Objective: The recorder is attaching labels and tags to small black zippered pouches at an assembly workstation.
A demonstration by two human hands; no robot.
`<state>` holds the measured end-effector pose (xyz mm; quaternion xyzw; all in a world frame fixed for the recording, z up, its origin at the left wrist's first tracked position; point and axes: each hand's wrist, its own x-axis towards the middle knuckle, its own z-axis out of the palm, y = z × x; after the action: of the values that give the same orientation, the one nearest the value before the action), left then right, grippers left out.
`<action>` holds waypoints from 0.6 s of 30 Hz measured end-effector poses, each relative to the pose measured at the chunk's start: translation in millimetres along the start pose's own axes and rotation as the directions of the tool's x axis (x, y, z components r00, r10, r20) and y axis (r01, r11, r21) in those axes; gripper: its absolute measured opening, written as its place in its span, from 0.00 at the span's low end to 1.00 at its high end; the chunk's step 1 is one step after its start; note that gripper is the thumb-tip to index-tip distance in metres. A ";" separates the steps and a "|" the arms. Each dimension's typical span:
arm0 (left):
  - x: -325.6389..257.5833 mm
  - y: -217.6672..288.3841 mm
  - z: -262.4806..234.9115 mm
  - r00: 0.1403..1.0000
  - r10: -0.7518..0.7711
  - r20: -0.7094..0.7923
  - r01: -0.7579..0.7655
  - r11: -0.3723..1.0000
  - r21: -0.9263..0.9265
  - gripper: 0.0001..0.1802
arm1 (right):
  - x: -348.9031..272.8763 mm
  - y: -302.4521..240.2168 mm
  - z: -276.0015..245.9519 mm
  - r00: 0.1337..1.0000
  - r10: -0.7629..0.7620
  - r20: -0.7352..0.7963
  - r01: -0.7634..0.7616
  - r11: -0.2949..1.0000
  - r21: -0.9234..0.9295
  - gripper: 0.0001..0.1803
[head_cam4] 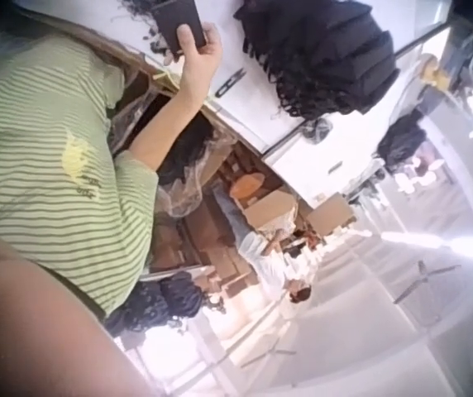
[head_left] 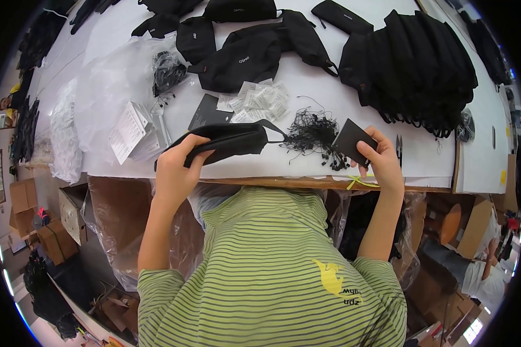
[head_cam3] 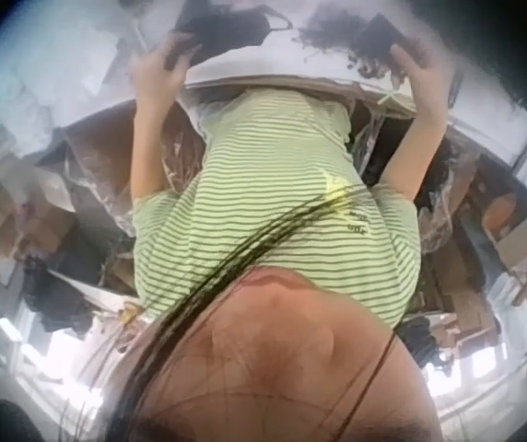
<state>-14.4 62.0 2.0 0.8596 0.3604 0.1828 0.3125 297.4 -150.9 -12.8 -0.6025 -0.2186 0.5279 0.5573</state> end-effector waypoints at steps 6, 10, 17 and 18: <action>-16.2 12.3 7.4 0.972 -0.048 0.229 0.092 0.978 -0.187 0.09 | 14.2 8.0 28.2 0.868 -0.097 -0.488 0.318 0.861 0.396 0.09; -32.2 17.3 20.0 0.905 -0.079 0.419 0.180 0.961 -0.208 0.11 | 56.8 46.4 68.1 0.973 0.148 -0.180 0.109 0.394 0.912 0.13; -55.7 22.9 30.6 0.849 -0.079 0.522 0.263 0.921 -0.287 0.13 | 61.0 60.0 107.6 0.972 0.210 -0.104 -0.046 0.606 0.794 0.19; -56.4 24.1 30.2 0.856 -0.075 0.511 0.253 0.923 -0.289 0.13 | 63.6 64.0 108.4 0.972 0.211 -0.107 -0.044 0.604 0.796 0.19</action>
<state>-23.9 -4.8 -9.3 0.7746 0.3046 -0.0088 0.5543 203.3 -67.1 -76.2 -0.3576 0.1333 0.5487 0.7438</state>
